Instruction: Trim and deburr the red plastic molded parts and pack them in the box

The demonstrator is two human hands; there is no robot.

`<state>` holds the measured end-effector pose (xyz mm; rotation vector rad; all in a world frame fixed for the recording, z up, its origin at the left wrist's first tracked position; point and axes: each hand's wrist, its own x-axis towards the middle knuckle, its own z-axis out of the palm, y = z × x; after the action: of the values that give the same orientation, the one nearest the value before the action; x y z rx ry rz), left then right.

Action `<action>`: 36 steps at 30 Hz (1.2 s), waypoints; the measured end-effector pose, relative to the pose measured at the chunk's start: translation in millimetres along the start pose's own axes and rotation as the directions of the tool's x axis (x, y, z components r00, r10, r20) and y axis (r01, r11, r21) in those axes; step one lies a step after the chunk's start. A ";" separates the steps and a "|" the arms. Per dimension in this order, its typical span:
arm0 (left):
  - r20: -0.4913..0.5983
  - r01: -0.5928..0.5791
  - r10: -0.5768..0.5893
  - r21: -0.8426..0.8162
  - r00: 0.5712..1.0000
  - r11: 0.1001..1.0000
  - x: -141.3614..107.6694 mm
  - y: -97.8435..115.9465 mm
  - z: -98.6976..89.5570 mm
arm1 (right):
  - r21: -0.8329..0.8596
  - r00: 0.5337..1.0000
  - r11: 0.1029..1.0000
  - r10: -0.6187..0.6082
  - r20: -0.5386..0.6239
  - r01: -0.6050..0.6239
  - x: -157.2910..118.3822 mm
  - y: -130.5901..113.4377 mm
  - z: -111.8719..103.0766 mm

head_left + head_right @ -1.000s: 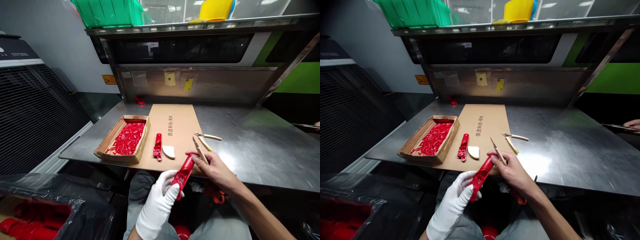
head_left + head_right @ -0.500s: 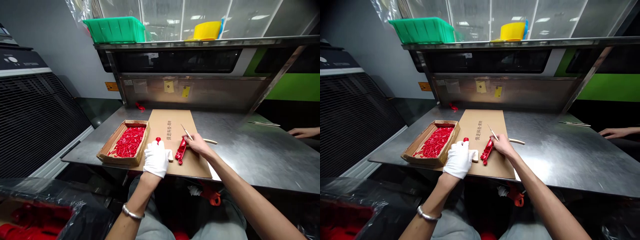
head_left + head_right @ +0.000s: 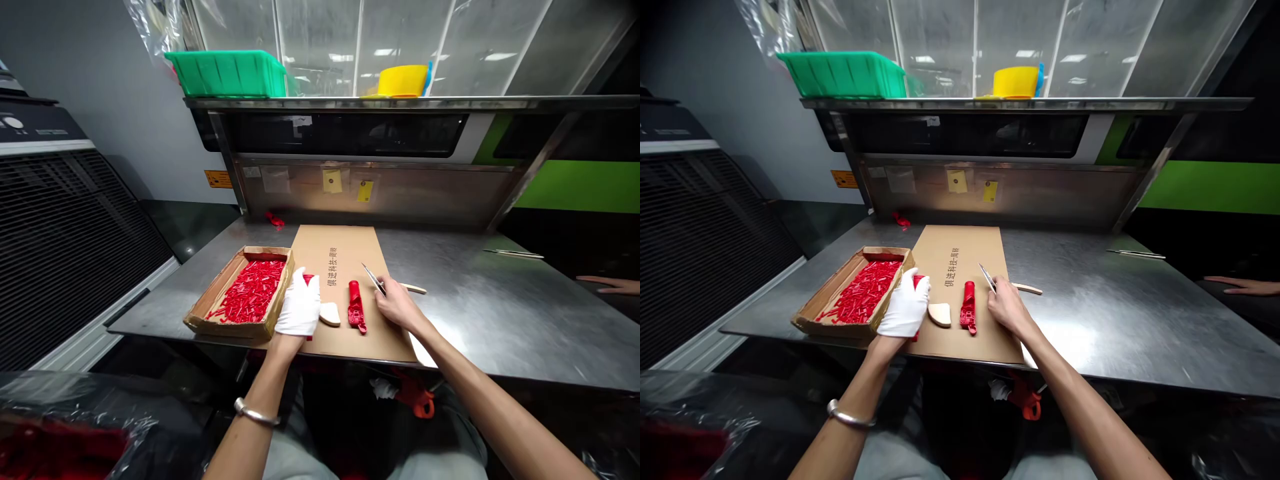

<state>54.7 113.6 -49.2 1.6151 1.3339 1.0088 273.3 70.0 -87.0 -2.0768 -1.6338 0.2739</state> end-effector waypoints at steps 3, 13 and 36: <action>0.134 0.126 -0.085 -0.330 0.987 0.935 -25.3 11.5 -7.5 | -0.085 1.000 0.996 -0.028 -0.010 0.027 -5.5 -2.0 4.1; 0.701 0.690 -0.311 -0.705 0.642 -0.165 -101.3 -19.8 -33.7 | -0.278 0.963 0.925 -0.271 -0.001 0.260 -24.5 -35.5 11.3; 0.699 0.684 -0.344 -0.706 0.627 -0.186 -149.2 -45.6 -37.0 | 0.890 0.893 0.347 -0.229 0.387 -0.296 -125.4 -50.1 0.1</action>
<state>-14.8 -24.6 -91.2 -0.0521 0.5802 0.7150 196.8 -41.0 -79.7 -1.0977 -1.1022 1.4601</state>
